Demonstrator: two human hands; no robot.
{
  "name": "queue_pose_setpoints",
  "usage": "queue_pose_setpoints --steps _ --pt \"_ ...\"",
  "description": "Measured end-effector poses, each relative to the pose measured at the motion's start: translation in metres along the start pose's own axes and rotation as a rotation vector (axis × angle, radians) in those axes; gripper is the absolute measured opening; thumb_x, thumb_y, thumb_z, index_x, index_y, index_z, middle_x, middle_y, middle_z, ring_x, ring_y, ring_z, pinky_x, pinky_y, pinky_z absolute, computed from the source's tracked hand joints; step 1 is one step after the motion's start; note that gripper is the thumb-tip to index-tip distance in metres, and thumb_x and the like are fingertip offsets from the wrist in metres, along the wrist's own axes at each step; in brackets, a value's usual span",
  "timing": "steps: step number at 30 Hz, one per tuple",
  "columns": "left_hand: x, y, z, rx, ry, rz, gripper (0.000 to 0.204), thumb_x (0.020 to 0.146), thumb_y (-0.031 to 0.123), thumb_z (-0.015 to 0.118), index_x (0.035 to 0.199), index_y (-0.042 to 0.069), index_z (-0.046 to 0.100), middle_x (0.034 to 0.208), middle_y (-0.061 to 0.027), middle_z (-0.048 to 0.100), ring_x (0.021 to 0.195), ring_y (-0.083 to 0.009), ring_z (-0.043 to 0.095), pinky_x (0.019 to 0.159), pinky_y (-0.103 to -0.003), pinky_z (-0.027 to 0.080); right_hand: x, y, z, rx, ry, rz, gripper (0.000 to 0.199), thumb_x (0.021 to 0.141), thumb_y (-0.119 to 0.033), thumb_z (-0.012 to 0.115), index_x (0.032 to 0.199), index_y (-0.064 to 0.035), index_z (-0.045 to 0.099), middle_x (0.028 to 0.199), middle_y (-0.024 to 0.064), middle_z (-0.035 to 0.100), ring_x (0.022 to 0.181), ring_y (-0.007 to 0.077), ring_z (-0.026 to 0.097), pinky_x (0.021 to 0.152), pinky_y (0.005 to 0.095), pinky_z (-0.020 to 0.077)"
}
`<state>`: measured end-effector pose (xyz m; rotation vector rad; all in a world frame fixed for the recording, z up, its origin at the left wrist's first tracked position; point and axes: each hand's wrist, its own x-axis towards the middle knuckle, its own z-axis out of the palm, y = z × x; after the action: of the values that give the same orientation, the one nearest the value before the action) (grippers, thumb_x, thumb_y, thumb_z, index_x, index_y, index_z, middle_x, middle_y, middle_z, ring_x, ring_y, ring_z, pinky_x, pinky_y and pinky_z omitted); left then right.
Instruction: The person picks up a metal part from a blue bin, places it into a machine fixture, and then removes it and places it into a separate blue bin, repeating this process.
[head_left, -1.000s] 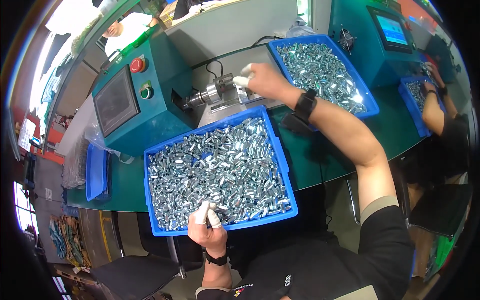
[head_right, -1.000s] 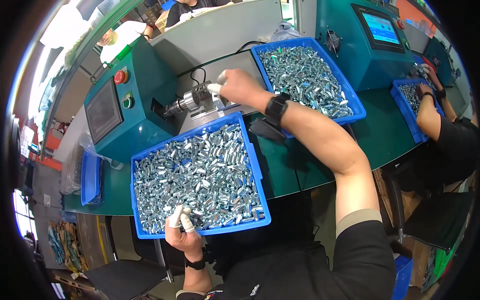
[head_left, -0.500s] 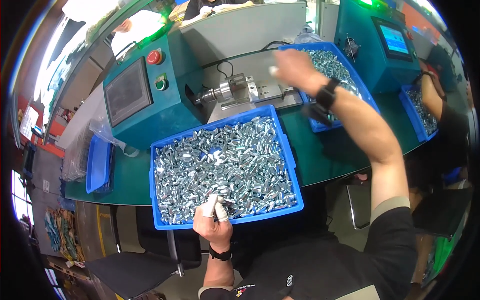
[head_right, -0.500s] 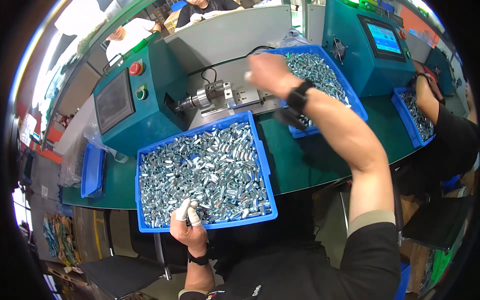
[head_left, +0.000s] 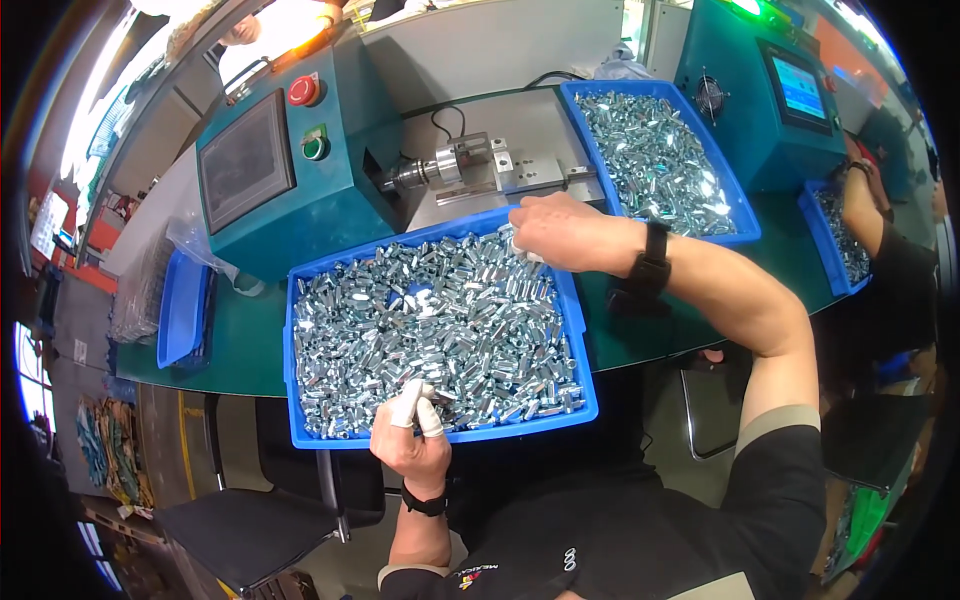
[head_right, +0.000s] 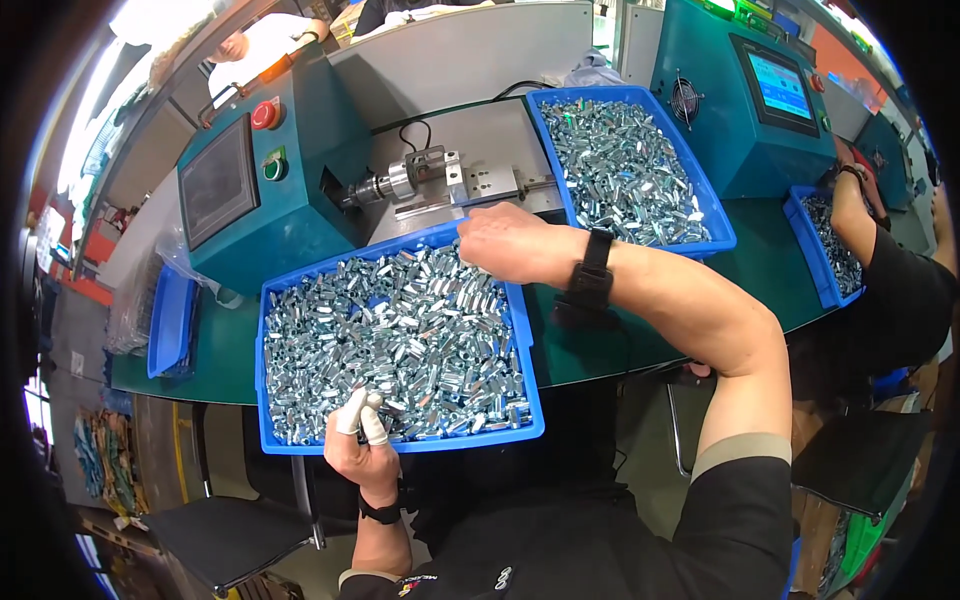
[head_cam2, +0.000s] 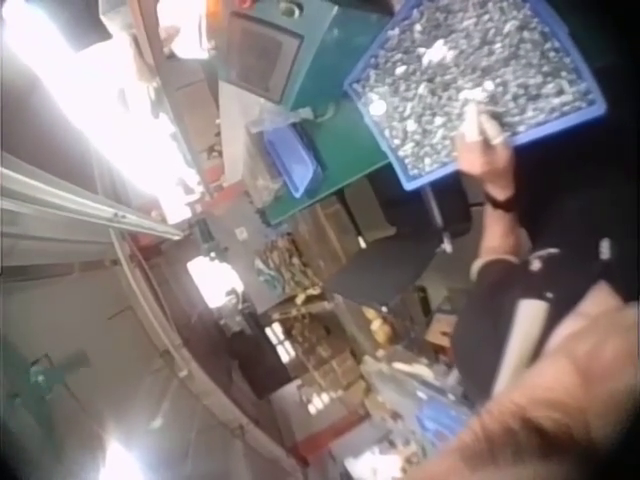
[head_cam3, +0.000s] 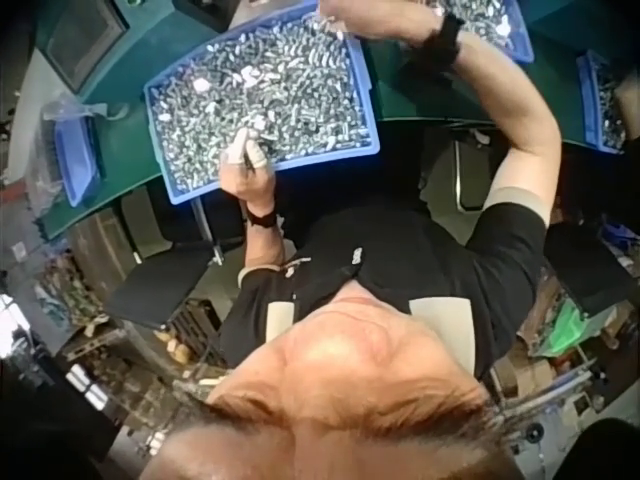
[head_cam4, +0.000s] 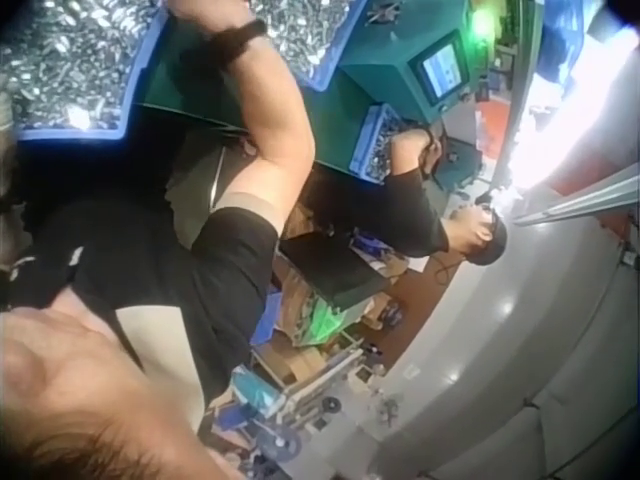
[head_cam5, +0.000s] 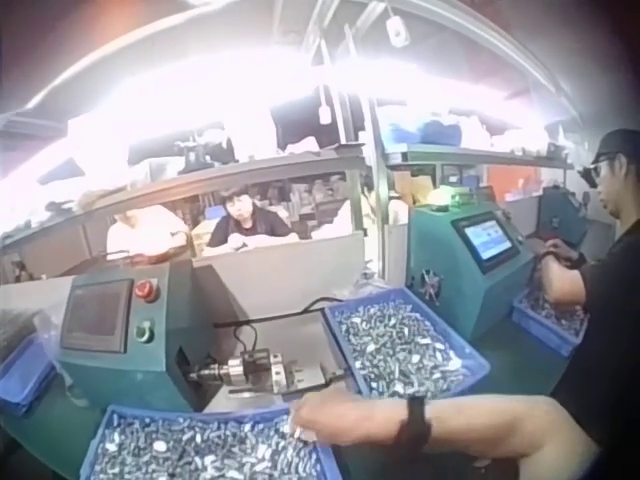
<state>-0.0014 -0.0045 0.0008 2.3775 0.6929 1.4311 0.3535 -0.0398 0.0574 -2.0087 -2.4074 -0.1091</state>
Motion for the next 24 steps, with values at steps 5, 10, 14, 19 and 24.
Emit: queue_pose_setpoints --steps 5,10,14,19,24 --pt "-0.001 0.0 0.0 0.014 0.009 -0.004 0.018 0.098 0.001 0.068 0.114 -0.001 0.075 0.087 -0.0099 0.076 0.075 -0.0243 0.069 0.069 -0.034 0.053 -0.004 0.004 0.0 0.245 0.134 0.008 0.008 0.088 -0.012 0.073 0.088 -0.0043 0.072 0.096 0.0132 0.074 0.095 0.0353 0.071 0.081 0.0453 0.0572" --pt "0.001 0.001 -0.004 0.019 -0.012 -0.011 0.018 0.097 0.001 0.068 0.114 -0.001 0.075 0.087 -0.0099 0.076 0.075 -0.0248 0.069 0.068 -0.035 0.053 -0.003 0.016 -0.039 0.772 0.42 0.299 0.01 0.094 -0.012 0.075 0.098 -0.003 0.076 0.095 0.011 0.077 0.088 0.024 0.073 0.081 0.0368 0.0567" --pt "0.003 0.001 -0.003 0.002 -0.008 -0.016 0.019 0.097 0.001 0.068 0.115 -0.001 0.075 0.087 -0.0102 0.076 0.075 -0.0252 0.069 0.068 -0.035 0.053 0.018 0.057 -0.028 0.825 0.626 0.371 0.022 0.095 -0.018 0.077 0.11 -0.0017 0.078 0.096 0.0118 0.079 0.088 0.0192 0.073 0.082 0.0336 0.0561" --pt "0.001 0.0 -0.003 0.001 -0.016 -0.018 0.02 0.096 0.001 0.068 0.115 -0.001 0.075 0.087 -0.0104 0.076 0.075 -0.0253 0.069 0.068 -0.035 0.053 0.038 0.068 -0.023 0.707 0.512 0.443 0.026 0.095 -0.019 0.076 0.113 -0.0002 0.078 0.1 0.0134 0.079 0.091 0.0193 0.074 0.083 0.0321 0.0558" --pt "0.002 0.0 -0.003 -0.006 -0.015 -0.015 0.02 0.096 0.0 0.068 0.115 0.0 0.075 0.088 -0.0102 0.076 0.076 -0.0256 0.07 0.068 -0.035 0.053 0.046 0.069 -0.018 0.713 0.532 0.405 0.023 0.094 -0.019 0.075 0.106 0.0003 0.079 0.093 0.0166 0.079 0.084 0.0239 0.075 0.079 0.0346 0.0561"
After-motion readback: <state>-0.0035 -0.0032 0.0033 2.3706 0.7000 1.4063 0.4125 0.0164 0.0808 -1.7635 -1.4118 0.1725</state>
